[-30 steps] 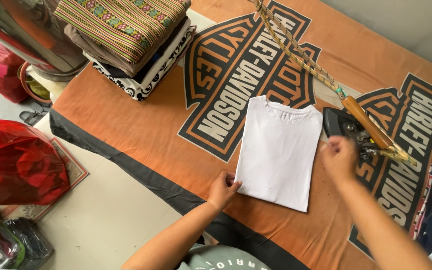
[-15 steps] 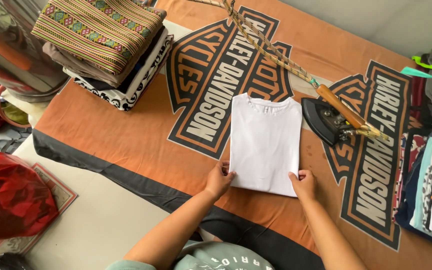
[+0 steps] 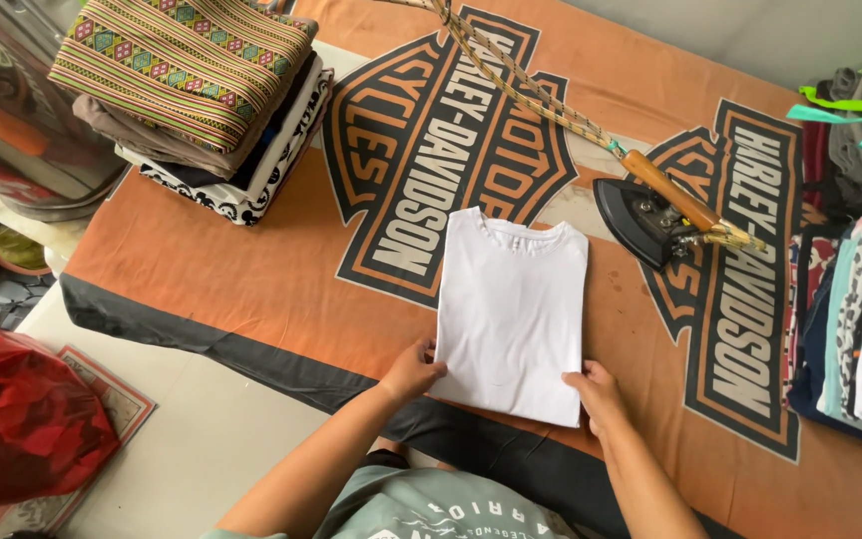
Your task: The person irons a white t-shirt and a black t-shirt using an iron on an ironing board, folds them by hand, and places them on a stack of clothes.
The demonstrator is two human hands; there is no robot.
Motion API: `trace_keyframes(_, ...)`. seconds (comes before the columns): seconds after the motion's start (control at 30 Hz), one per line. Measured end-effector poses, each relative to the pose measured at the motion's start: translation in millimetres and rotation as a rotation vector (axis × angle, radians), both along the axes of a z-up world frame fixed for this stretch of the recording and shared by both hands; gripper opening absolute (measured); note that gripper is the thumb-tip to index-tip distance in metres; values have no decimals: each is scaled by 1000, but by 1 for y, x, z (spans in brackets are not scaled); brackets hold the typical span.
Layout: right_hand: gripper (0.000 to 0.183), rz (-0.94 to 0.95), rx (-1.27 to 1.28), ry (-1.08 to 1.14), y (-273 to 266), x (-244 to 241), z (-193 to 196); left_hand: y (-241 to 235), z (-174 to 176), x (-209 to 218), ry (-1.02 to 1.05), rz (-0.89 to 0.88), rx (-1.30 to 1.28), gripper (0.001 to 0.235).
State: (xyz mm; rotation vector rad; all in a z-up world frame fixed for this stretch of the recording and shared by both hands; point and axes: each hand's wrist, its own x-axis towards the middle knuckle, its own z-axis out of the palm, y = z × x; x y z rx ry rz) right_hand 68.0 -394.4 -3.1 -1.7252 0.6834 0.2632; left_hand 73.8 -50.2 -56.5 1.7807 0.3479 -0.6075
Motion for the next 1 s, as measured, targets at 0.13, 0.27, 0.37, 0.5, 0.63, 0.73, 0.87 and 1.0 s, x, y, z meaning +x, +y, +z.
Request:
trace_keyframes(0.13,52,-26,11,37,8,5,0,-2,-11,6,-31,61,75,39)
trace_keyframes(0.27,53,-28,10,2,12,13,0,-5,2,15,-28,205,-92,40)
trace_keyframes(0.37,62,-24,100,-23,11,16,13,4,55,24,102,210,-440,84)
trace_keyframes(0.5,56,-28,67,-15,18,12,29,16,77,33,115,109,-471,88)
trace_keyframes(0.63,43,-48,-53,-24,7,13,-13,22,61,37,59,-33,-377,90)
trace_keyframes(0.73,45,-62,-136,-36,4,15,-37,20,45,40,-16,-99,-256,84)
trace_keyframes(0.87,52,-94,-214,-47,12,22,-34,16,24,50,-152,26,-91,50)
trace_keyframes(1.0,46,-111,-274,-60,13,32,-40,17,22,58,-156,11,-33,38)
